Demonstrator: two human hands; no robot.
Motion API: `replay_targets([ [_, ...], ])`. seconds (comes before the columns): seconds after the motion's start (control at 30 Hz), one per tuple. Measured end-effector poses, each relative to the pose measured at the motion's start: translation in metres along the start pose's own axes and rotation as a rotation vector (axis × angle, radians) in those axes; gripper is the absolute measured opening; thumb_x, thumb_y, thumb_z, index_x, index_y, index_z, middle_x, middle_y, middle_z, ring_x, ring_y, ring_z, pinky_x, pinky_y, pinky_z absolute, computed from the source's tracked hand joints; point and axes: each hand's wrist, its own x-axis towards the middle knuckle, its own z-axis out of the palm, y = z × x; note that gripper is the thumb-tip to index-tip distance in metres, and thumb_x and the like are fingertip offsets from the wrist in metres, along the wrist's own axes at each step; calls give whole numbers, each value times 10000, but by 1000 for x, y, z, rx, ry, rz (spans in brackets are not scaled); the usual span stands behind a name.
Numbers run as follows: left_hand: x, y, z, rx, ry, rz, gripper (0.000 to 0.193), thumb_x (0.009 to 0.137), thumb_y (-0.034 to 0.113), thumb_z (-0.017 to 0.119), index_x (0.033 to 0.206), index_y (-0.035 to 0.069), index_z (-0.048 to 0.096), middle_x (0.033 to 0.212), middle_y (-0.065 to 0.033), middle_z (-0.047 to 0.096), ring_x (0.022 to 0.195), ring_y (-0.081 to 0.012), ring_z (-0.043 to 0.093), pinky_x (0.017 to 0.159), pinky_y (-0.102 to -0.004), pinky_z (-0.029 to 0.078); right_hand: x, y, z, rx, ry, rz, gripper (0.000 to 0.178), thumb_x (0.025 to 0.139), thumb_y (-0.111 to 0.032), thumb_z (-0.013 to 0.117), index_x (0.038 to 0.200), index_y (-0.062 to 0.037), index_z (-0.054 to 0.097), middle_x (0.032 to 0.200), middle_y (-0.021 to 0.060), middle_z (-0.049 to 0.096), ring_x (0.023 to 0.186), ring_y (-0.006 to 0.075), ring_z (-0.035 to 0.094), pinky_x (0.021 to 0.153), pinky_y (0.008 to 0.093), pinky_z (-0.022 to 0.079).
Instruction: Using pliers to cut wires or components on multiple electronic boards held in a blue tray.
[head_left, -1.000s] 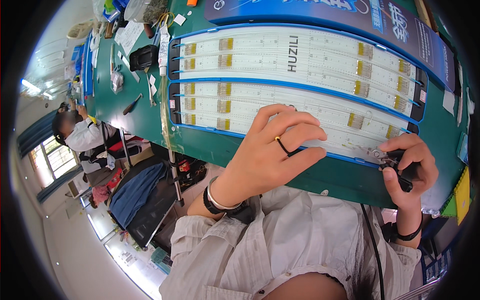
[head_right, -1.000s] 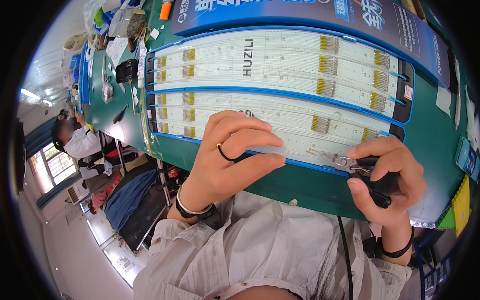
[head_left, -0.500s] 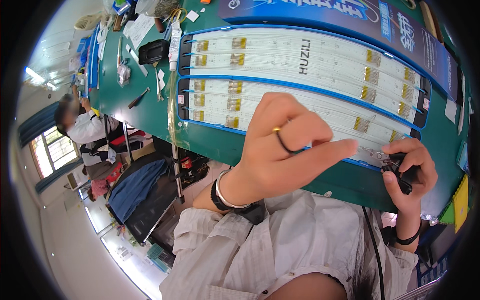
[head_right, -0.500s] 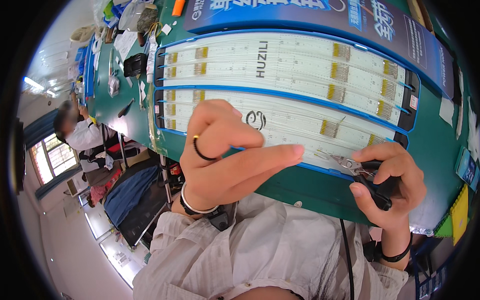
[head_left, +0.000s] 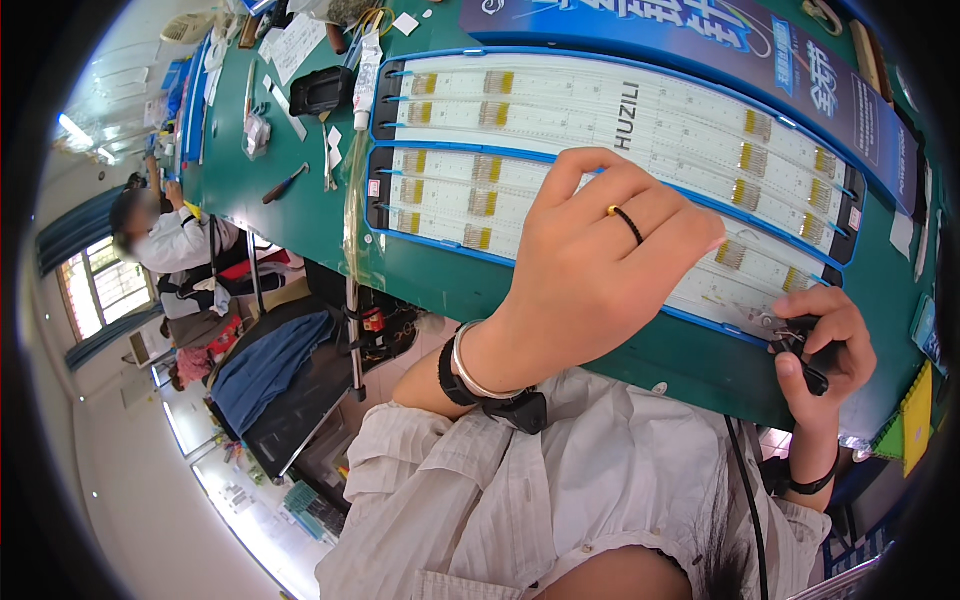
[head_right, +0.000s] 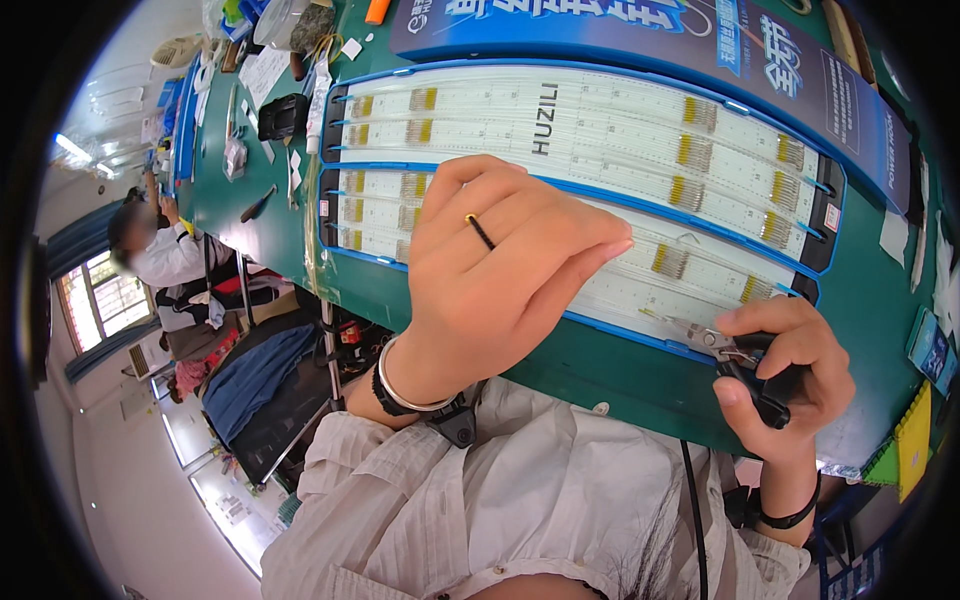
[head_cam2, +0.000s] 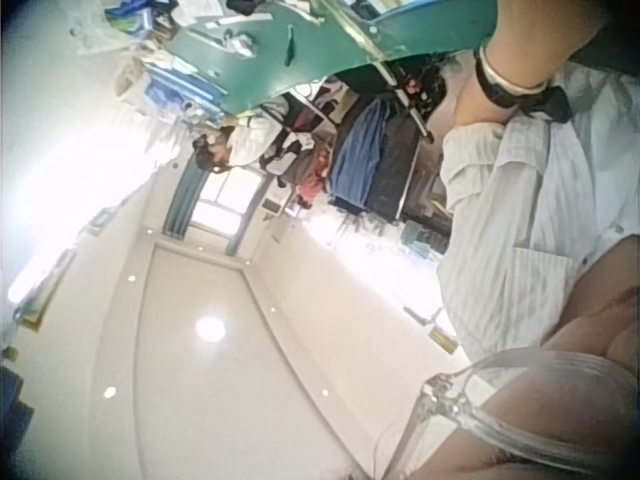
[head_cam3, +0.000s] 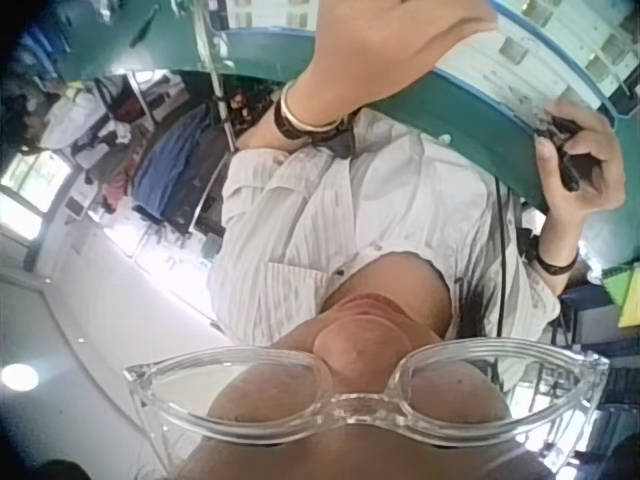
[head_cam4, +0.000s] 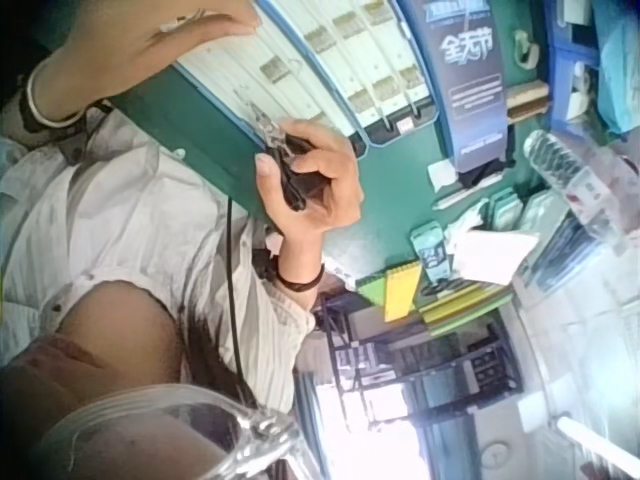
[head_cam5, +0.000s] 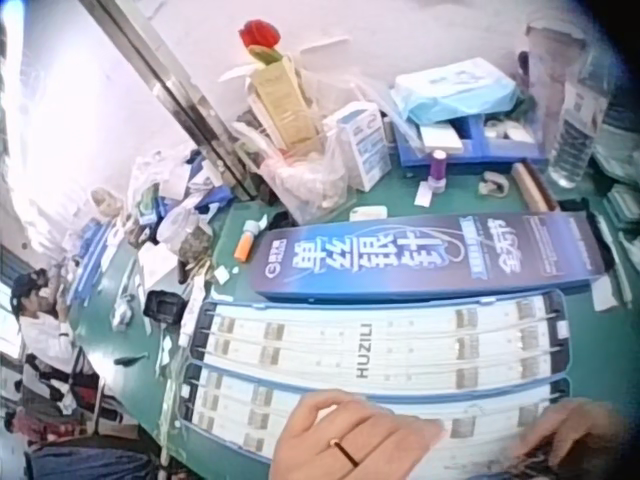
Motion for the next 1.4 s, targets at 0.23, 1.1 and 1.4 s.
replay_targets([
  [0.23,4,1,-3,-60,65,43,194,686,38,801,861,69,723,754,-14,672,636,-213,577,604,-318,442,-4,3,-6,134,-16,-11,372,703,-154,840,828,-86,497,950,213,702,834,223,638,716,312,483],
  [1.1,-35,12,-22,-101,-357,16,568,776,379,780,1273,155,621,1327,8,643,1222,-217,599,1144,-563,225,4,-9,5,-6,80,118,273,769,-17,750,822,-55,485,1002,210,687,847,211,612,750,297,498],
  [1.4,-49,18,-20,67,-604,-25,581,780,465,745,1255,148,641,1384,-14,606,1312,-252,535,1154,-553,216,16,-2,5,-39,-12,-40,290,707,26,800,767,-37,524,906,228,708,795,256,679,686,321,527],
])
